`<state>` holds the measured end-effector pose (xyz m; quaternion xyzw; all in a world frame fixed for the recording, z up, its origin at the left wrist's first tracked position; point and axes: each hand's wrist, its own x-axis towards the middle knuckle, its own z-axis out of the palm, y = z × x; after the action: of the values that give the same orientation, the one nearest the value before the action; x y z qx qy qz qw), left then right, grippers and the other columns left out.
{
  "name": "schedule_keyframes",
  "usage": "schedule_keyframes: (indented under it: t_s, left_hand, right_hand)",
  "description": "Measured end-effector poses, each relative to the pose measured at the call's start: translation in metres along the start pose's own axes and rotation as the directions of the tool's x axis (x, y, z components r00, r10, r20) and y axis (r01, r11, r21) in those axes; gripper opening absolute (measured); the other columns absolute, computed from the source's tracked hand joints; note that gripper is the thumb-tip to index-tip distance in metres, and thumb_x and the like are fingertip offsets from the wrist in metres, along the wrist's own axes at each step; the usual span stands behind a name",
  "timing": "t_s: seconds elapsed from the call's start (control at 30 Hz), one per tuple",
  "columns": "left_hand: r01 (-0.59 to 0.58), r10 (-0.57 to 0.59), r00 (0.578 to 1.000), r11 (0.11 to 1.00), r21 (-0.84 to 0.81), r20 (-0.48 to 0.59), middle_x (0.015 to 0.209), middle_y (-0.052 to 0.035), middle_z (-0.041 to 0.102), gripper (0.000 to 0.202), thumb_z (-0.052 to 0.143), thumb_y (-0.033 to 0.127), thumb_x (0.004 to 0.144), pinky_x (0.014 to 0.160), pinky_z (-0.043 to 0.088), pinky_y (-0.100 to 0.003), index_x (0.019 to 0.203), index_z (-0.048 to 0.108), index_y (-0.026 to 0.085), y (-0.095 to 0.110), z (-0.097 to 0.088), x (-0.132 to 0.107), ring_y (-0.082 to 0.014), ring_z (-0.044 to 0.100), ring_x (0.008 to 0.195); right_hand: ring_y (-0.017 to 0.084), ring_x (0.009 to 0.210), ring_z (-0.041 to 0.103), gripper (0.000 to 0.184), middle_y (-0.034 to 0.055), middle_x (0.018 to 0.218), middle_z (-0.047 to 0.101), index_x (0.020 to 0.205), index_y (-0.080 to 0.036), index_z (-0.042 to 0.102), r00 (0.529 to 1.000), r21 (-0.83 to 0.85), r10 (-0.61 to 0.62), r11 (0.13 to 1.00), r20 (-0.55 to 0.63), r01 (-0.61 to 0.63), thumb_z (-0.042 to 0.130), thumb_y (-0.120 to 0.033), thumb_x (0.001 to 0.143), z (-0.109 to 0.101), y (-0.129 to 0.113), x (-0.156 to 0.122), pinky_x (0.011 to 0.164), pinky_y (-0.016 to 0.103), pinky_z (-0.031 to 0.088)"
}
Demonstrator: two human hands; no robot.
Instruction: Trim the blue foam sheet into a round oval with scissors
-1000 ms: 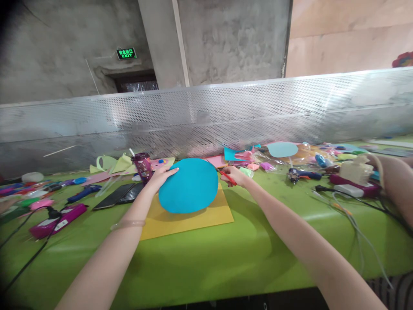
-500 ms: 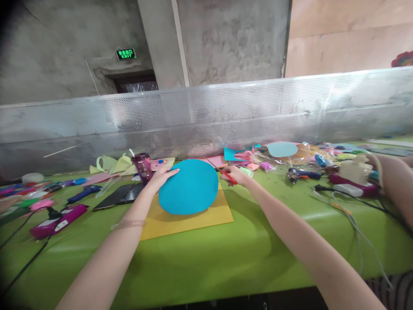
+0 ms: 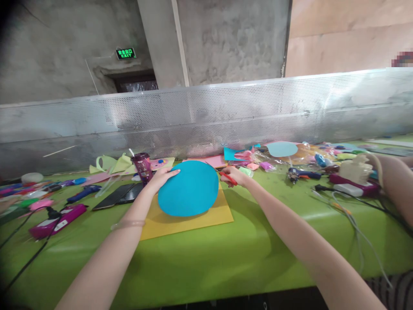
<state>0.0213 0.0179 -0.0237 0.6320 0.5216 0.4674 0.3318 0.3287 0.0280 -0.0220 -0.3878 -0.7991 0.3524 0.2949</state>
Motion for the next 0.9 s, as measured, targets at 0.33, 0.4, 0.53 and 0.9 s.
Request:
schedule_keyframes:
  t_s: [0.33,0.4,0.53,0.9]
  left_hand:
    - [-0.013,0.013,1.0,1.0,0.007,0.011,0.088,-0.0085,0.068,0.047,0.064,0.052,0.06,0.067,0.048,-0.032,0.092,0.066,0.017,-0.0002,-0.0005,-0.0015,-0.0231,0.063,0.076]
    - [-0.012,0.012,1.0,1.0,0.01,0.013,0.089,-0.0083,0.068,0.047,0.063,0.052,0.061,0.066,0.048,-0.032,0.092,0.066,0.017,-0.0003,-0.0005,-0.0013,-0.023,0.063,0.075]
    - [-0.015,0.015,1.0,1.0,-0.002,0.009,0.088,-0.008,0.068,0.046,0.064,0.051,0.06,0.066,0.048,-0.031,0.091,0.066,0.017,-0.0005,-0.0004,-0.0004,-0.0226,0.063,0.075]
    - [0.011,-0.011,0.996,1.0,-0.004,0.093,0.087,-0.0081,0.069,0.047,0.066,0.051,0.058,0.066,0.049,-0.033,0.091,0.067,0.017,0.0061,0.0053,-0.0061,-0.0244,0.064,0.076]
  right_hand:
    - [0.008,0.037,0.043,0.012,-0.0053,0.041,0.042,0.056,-0.018,0.042,1.0,-0.012,-0.003,1.0,0.007,0.003,0.05,-0.023,0.064,0.0001,0.0003,-0.0008,0.04,0.022,0.036]
    - [0.008,0.037,0.043,0.012,-0.0053,0.042,0.042,0.055,-0.018,0.041,1.0,-0.012,-0.005,1.0,0.011,0.005,0.049,-0.023,0.064,-0.0002,-0.0003,-0.0013,0.04,0.022,0.037]
    - [0.007,0.038,0.043,0.012,-0.0057,0.044,0.04,0.057,-0.018,0.041,1.0,-0.006,-0.002,1.0,0.016,0.002,0.049,-0.023,0.064,-0.0001,-0.0006,-0.0015,0.04,0.021,0.037]
    - [0.01,0.045,0.05,0.024,-0.0012,0.052,0.051,0.062,-0.017,0.045,0.996,0.081,0.024,0.997,-0.082,-0.018,0.055,-0.039,0.069,0.0064,-0.0044,0.0015,0.045,0.023,0.04]
